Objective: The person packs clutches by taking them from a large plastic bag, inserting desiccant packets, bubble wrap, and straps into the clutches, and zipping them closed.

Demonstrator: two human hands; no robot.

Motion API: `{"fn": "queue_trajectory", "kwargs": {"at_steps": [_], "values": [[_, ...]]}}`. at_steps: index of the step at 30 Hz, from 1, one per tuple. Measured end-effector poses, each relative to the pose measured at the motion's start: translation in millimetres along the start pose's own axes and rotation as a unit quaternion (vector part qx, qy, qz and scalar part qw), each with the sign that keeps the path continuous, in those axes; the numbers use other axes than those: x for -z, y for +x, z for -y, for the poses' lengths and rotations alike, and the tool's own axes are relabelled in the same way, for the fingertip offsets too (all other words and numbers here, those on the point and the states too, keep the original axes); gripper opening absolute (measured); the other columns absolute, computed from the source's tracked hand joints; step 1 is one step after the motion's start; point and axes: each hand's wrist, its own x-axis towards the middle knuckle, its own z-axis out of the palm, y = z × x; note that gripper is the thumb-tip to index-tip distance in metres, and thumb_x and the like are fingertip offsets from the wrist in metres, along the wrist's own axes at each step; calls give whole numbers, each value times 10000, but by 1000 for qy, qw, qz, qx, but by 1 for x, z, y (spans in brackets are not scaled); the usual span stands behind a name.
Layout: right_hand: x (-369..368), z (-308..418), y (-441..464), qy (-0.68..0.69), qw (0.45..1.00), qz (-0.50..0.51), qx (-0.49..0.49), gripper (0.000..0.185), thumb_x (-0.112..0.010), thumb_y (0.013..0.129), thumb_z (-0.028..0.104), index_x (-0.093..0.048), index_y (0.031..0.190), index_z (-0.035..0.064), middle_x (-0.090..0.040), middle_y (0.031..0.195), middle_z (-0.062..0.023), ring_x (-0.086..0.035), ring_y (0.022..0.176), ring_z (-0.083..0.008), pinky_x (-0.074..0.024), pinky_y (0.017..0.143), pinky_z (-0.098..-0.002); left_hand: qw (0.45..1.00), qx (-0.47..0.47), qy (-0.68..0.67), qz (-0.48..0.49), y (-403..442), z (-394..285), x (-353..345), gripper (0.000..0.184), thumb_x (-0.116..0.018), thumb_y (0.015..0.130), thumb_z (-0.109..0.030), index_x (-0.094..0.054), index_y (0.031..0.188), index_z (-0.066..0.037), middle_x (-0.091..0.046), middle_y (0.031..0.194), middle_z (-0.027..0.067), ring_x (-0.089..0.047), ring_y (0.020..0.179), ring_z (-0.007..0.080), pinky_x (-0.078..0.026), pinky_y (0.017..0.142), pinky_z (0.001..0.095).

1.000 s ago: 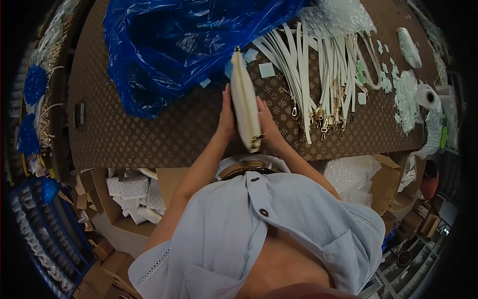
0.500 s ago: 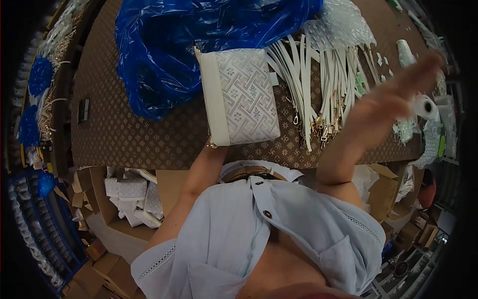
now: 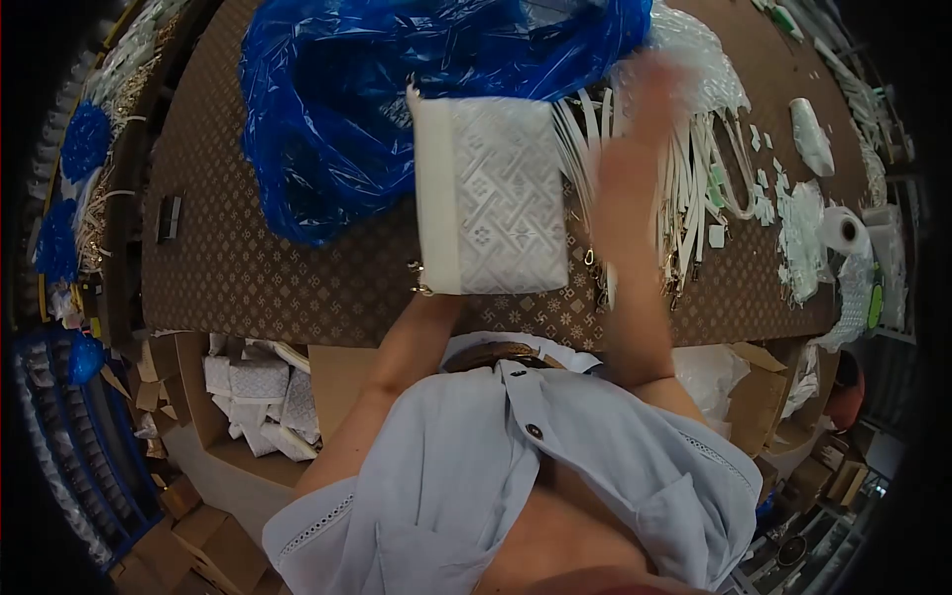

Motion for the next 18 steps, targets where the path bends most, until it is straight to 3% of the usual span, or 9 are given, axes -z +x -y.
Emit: {"fn": "queue_trajectory", "kwargs": {"at_steps": [2,4,6,7,9,12,15,16,18], "values": [[-75,-14,-92,-9,954,293,-54,756,-340,939,497,-191,1417,-70,-264,1457,-243,-196,1378,-368,-81,1113,-502,918,-96,384,-30,8,15,-6,621,-264,981,-474,-130,1473,-120,-172,1521,96,-210,1387,253,-199,1127,445],[-74,-16,-100,122,898,374,-198,780,-360,936,515,-191,1419,-73,-273,1458,-235,-239,1365,-363,-126,1115,-445,936,-108,334,-29,19,10,21,631,-302,978,-460,-136,1469,-100,-208,1496,109,-230,1373,246,-204,1122,417],[-49,-7,-88,262,836,367,-312,771,-447,923,464,-196,1419,-69,-313,1437,-224,-308,1330,-321,-222,1075,-375,922,-73,330,-188,8,15,-11,684,-352,957,-501,-165,1462,-78,-265,1462,120,-249,1360,268,-277,1083,396],[-45,-14,-71,390,766,338,-383,775,-533,909,413,-200,1420,-65,-354,1415,-213,-377,1295,-279,-318,1034,-306,848,-126,466,-221,18,14,-8,672,-350,963,-490,-154,1464,-88,-275,1454,118,-295,1330,248,-314,1055,362],[-34,-24,-71,398,757,335,-396,721,-580,891,352,-266,1388,-65,-418,1362,-205,-418,1264,-255,-355,1005,-302,667,-156,681,-261,21,8,6,719,-397,928,-546,-204,1453,-95,-299,1439,129,-324,1306,279,-311,1046,351],[-12,-42,-73,463,694,274,-478,585,-672,839,215,-411,1294,-42,-597,1137,-132,-580,1047,-187,-468,870,-290,744,-220,571,-270,16,-18,-9,720,-401,922,-550,-216,1452,-99,-319,1428,145,-370,1277,287,-357,1012,360],[7,-41,-75,600,532,222,-555,539,-667,841,198,-442,1291,5,-600,1119,-102,-590,986,-180,-471,853,-301,891,-57,359,-272,-2,-33,-20,631,-396,956,-458,-255,1426,-62,-406,1365,154,-477,1190,289,-452,933,370],[0,-38,-80,601,531,223,-554,539,-667,841,198,-442,1291,5,-600,1119,-102,-590,986,-180,-471,853,-301,933,58,264,-239,-6,-33,-22,589,-390,969,-421,-274,1415,-54,-436,1340,156,-514,1152,283,-485,904,372],[-21,-40,-98,525,614,288,-514,533,-645,859,202,-427,1302,-1,-582,1175,-121,-561,1092,-199,-437,924,-307,903,-3,383,-197,-25,-6,7,546,-375,981,-383,-278,1412,-62,-443,1336,159,-520,1152,274,-498,910,373]]}}
